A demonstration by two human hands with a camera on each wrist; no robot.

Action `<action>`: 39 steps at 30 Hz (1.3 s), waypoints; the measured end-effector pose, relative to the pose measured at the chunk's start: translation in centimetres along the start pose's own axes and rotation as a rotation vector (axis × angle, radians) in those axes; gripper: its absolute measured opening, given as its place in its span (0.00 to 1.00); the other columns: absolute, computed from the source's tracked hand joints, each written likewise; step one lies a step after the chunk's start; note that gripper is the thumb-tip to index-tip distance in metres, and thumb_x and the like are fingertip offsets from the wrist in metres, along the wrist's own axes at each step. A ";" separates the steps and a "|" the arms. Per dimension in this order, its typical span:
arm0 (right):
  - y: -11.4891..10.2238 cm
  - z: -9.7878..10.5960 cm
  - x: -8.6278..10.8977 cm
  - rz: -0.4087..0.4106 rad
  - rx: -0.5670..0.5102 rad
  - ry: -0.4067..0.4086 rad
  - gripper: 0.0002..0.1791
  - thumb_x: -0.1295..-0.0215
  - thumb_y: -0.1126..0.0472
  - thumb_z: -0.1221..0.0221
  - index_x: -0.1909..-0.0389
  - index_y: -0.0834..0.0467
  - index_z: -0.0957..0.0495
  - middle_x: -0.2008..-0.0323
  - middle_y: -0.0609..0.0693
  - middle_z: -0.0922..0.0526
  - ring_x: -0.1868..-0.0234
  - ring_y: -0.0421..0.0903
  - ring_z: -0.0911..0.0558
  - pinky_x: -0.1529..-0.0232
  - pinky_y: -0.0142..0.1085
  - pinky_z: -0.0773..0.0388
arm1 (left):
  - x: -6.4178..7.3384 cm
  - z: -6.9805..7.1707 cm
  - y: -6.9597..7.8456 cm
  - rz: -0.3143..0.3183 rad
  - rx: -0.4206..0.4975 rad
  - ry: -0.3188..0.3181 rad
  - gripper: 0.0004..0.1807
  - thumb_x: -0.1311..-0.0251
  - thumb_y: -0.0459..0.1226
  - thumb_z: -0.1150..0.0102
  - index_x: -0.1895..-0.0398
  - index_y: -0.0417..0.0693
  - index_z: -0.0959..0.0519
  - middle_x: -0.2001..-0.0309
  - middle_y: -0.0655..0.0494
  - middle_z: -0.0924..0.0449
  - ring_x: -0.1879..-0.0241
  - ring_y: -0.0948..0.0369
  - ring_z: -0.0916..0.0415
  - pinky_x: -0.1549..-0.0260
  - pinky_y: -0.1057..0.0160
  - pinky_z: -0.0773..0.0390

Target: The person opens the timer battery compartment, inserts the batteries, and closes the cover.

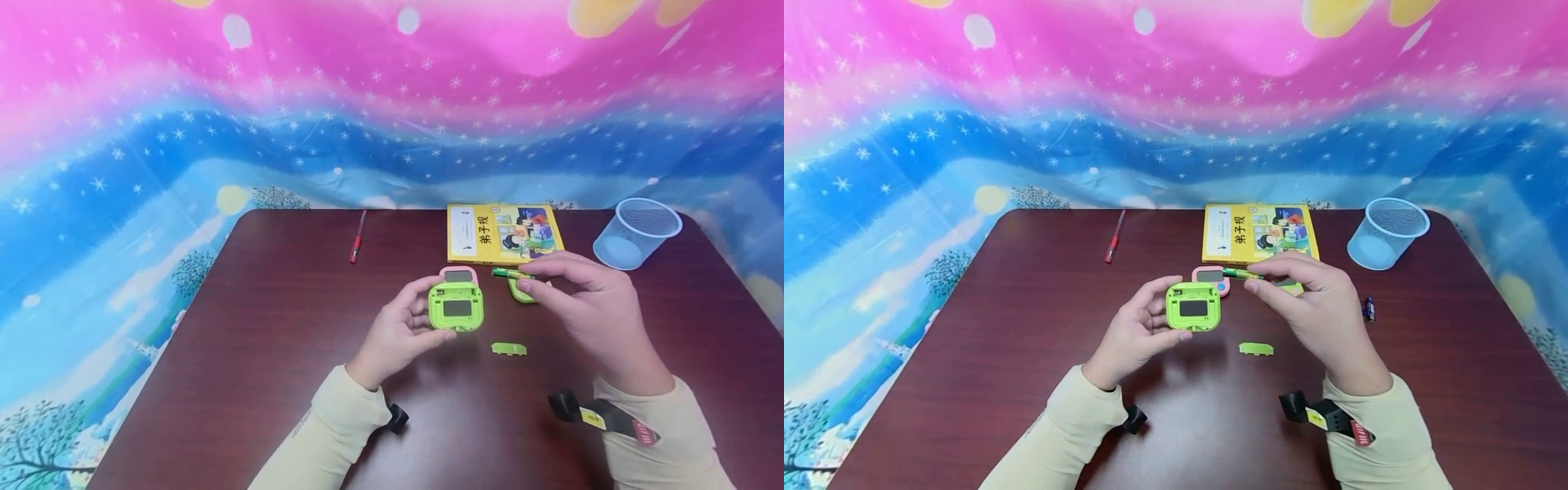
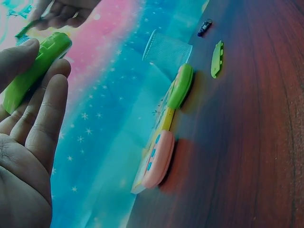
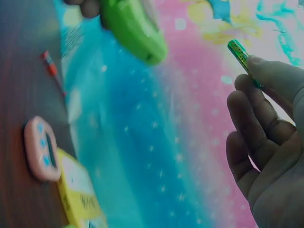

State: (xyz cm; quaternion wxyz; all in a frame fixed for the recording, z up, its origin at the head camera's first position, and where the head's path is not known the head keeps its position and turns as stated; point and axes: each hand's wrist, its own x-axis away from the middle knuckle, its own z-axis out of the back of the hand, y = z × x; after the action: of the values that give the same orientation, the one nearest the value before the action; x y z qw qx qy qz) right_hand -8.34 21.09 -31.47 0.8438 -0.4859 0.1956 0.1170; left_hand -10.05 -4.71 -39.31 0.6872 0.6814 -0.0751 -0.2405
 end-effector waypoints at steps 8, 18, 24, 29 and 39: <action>-0.7 -1.5 -0.4 0.076 -0.100 0.005 0.15 0.50 0.75 0.27 0.59 0.62 0.12 0.63 0.41 0.14 0.58 0.39 0.19 0.63 0.21 0.24 | -0.2 0.1 -0.1 -0.007 0.002 0.002 0.42 0.48 0.24 0.28 0.30 0.55 0.34 0.46 0.45 0.17 0.55 0.58 0.14 0.54 0.59 0.15; 0.5 -2.7 0.0 0.024 -0.025 -0.016 0.15 0.48 0.68 0.25 0.59 0.52 0.11 0.62 0.41 0.14 0.56 0.35 0.20 0.59 0.26 0.29 | -0.1 0.0 -0.2 -0.031 -0.007 0.004 0.42 0.47 0.25 0.27 0.30 0.56 0.34 0.46 0.44 0.17 0.55 0.58 0.14 0.54 0.58 0.15; 1.2 -3.4 -0.3 0.085 0.006 -0.056 0.14 0.47 0.68 0.25 0.60 0.51 0.10 0.64 0.42 0.15 0.57 0.37 0.22 0.63 0.25 0.28 | -0.3 -0.2 -0.2 -0.051 0.003 -0.009 0.42 0.48 0.24 0.27 0.30 0.55 0.34 0.47 0.44 0.17 0.54 0.57 0.14 0.54 0.57 0.15; 1.3 -3.9 -0.3 0.124 0.028 -0.087 0.14 0.47 0.69 0.25 0.60 0.52 0.10 0.65 0.41 0.19 0.61 0.39 0.25 0.69 0.27 0.29 | -0.3 -0.2 0.1 -0.066 0.015 -0.021 0.42 0.47 0.24 0.28 0.30 0.51 0.35 0.47 0.43 0.17 0.54 0.57 0.14 0.53 0.57 0.15; 0.9 -3.9 0.2 0.281 0.055 -0.148 0.17 0.52 0.74 0.26 0.59 0.58 0.10 0.65 0.41 0.21 0.65 0.36 0.29 0.75 0.24 0.32 | -0.1 -0.5 0.3 -0.049 0.003 -0.042 0.42 0.47 0.25 0.28 0.29 0.50 0.36 0.46 0.43 0.17 0.55 0.60 0.15 0.54 0.59 0.15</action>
State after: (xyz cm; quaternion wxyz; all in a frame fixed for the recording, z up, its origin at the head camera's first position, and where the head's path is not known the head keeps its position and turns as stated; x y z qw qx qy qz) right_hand -9.35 18.18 -34.05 0.8442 -0.4205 0.2023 0.2640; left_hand -9.85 -4.23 -39.00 0.6785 0.6787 -0.0731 -0.2715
